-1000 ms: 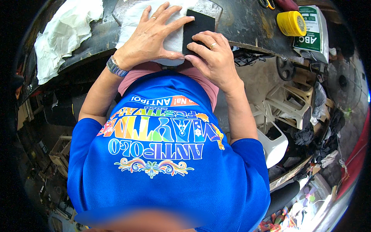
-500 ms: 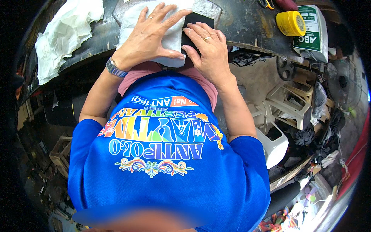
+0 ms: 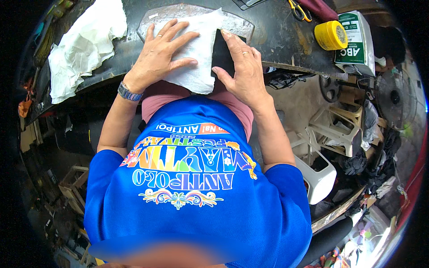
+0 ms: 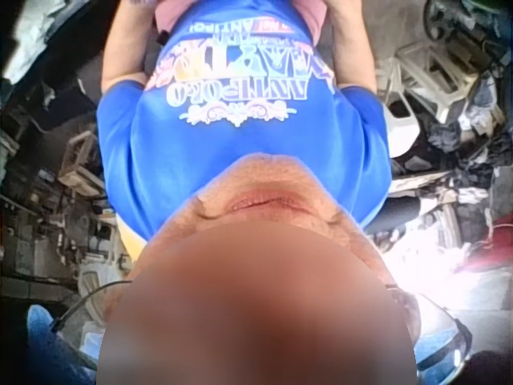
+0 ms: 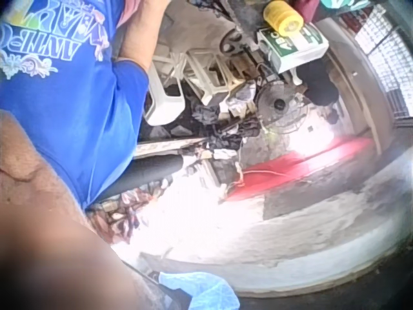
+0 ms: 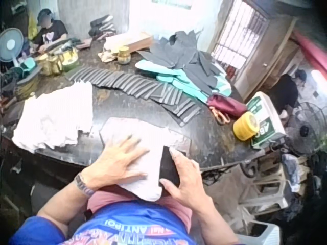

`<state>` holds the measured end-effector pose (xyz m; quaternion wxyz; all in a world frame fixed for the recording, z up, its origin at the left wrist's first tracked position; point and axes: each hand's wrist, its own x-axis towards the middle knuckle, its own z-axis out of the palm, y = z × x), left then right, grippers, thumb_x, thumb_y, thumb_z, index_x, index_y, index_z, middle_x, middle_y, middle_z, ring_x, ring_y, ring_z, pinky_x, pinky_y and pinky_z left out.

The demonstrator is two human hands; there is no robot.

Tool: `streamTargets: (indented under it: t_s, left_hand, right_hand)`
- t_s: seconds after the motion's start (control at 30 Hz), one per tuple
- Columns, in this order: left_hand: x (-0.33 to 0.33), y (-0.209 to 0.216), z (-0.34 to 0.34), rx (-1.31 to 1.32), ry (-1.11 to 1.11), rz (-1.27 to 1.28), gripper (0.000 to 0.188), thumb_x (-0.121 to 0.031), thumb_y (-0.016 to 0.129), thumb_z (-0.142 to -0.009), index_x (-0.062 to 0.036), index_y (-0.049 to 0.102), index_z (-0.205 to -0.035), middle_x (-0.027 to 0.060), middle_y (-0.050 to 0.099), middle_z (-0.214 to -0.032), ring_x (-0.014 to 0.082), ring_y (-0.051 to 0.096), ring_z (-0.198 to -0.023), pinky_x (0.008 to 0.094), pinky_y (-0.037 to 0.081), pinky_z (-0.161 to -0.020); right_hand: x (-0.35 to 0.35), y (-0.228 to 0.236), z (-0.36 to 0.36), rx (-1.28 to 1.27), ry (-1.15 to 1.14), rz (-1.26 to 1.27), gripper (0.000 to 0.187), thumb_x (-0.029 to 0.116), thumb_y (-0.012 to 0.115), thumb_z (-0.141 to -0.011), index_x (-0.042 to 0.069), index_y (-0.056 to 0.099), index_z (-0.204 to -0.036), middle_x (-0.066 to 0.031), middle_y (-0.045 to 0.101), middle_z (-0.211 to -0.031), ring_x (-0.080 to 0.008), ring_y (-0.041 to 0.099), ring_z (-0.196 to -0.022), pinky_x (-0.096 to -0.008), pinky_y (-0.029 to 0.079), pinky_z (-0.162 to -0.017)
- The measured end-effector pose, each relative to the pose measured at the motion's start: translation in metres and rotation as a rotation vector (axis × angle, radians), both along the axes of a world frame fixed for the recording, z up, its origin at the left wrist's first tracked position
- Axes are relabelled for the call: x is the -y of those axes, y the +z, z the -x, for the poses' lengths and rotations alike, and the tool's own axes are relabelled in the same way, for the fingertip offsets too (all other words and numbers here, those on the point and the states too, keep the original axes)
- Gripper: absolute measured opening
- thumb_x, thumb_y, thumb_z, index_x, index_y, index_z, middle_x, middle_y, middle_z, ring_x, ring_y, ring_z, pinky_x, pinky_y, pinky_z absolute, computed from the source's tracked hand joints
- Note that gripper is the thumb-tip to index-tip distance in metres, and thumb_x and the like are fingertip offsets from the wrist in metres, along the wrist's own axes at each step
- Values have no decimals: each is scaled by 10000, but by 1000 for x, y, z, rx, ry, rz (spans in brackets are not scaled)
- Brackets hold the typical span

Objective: The person repeatedly rubs a small black rectangular piece against a white paper towel on a workbench. They flip the black piece and the paper towel several times and continue rubbing the surfaces together.

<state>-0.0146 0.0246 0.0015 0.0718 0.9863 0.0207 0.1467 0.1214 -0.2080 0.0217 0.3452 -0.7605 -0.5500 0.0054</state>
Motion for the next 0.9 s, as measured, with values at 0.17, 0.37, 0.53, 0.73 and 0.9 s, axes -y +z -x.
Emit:
streamTargets:
  t_s: [0.17,0.37,0.53,0.73,0.9]
  left_hand:
    - [-11,-5,1,25,21,22,711,-716,563,-917,-303,526,-1495,92,451,-1588,303,349,-1510,722,137,-1184]
    - [-25,-6,2,-62,41,-37,751,-730,516,-930,-313,447,-1551,34,387,-1638,255,294,-1541,728,105,-1195]
    - [-42,-11,-9,-128,80,-113,774,-739,481,-938,-338,373,-1591,3,330,-1670,234,253,-1558,713,79,-1217]
    - [-41,9,-14,238,52,26,722,-663,535,-963,-251,442,-1548,99,425,-1599,271,366,-1502,721,133,-1190]
    - [29,21,9,16,-209,69,744,-628,639,-907,-170,523,-1482,73,456,-1582,264,356,-1509,713,98,-1197]
  right_hand:
    - [-3,3,-9,170,57,158,866,257,756,-843,154,346,-1599,-71,441,-1599,-319,380,-1488,-627,204,-1208]
    - [-11,-2,-34,93,120,282,961,425,729,-830,170,268,-1634,-117,388,-1631,-356,285,-1534,-691,125,-1215]
    - [-18,-1,-49,84,132,255,1019,561,733,-837,166,246,-1640,-177,331,-1649,-367,227,-1557,-646,99,-1235]
    - [-23,7,-53,-345,-12,-156,904,433,715,-920,112,256,-1629,-158,285,-1674,-309,233,-1564,-545,167,-1251]
    - [-42,13,-52,-484,31,-478,812,456,520,-1059,130,83,-1662,-209,224,-1678,-296,236,-1559,-466,226,-1241]
